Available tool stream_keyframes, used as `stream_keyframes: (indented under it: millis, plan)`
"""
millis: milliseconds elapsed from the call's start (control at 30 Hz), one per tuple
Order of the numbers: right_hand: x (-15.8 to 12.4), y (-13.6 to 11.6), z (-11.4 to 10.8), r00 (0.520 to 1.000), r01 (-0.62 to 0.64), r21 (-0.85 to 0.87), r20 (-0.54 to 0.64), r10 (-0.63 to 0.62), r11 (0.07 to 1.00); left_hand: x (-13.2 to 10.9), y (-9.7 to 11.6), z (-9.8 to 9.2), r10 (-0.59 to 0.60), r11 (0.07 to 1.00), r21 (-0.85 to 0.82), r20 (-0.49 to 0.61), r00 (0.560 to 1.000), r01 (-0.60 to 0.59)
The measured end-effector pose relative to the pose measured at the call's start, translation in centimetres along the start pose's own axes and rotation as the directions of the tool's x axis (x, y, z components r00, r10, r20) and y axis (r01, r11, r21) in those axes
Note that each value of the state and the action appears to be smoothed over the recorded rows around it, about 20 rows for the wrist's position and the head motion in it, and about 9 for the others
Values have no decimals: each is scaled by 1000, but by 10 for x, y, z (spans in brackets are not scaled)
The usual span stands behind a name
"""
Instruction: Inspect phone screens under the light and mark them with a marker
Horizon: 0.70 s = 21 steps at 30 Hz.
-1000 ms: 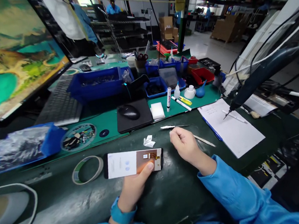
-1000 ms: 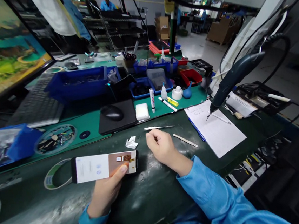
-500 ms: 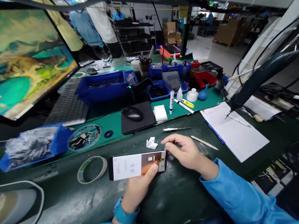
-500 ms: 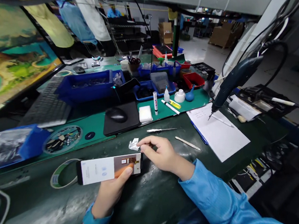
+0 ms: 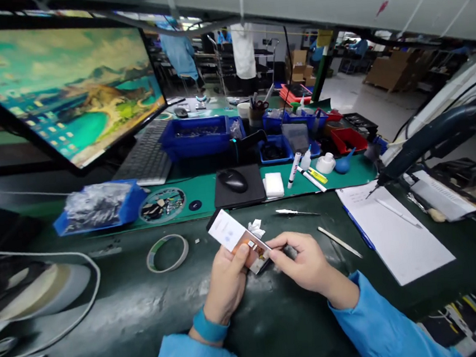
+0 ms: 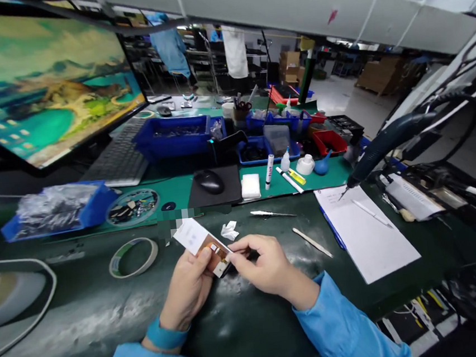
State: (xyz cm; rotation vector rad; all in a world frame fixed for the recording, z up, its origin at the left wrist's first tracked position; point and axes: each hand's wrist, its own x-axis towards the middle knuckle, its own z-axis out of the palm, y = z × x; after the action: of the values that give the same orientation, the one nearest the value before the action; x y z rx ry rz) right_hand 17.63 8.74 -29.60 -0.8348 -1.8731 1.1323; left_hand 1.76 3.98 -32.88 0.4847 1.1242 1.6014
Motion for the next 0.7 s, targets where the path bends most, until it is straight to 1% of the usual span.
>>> stream_keyframes:
  millis: [67, 233, 400, 500, 600, 700]
  plan:
    - [0, -1, -1, 999, -39, 9, 31, 39, 999, -1, 3, 1, -17, 999, -43, -4, 1000, 17]
    - [1, 0, -3, 990, -113, -11, 86, 113, 994, -3, 8, -1, -49, 997, -56, 34, 998, 51]
    - [1, -1, -2, 971, -182, -43, 146, 187, 982, -2, 8, -2, -28, 999, -35, 67, 997, 30]
    - [2, 0, -3, 951, -232, -57, 198, 239, 971, -1, 6, -4, -1, 1000, 10, 81, 997, 1]
    - [3, 0, -6, 929, -261, -95, 247, 277, 961, 1, 3, -8, 45, 993, 104, 96, 994, -55]
    - [4, 1, -8, 922, -263, -138, 253, 291, 955, 2, 2, -11, 43, 977, 203, 120, 992, -67]
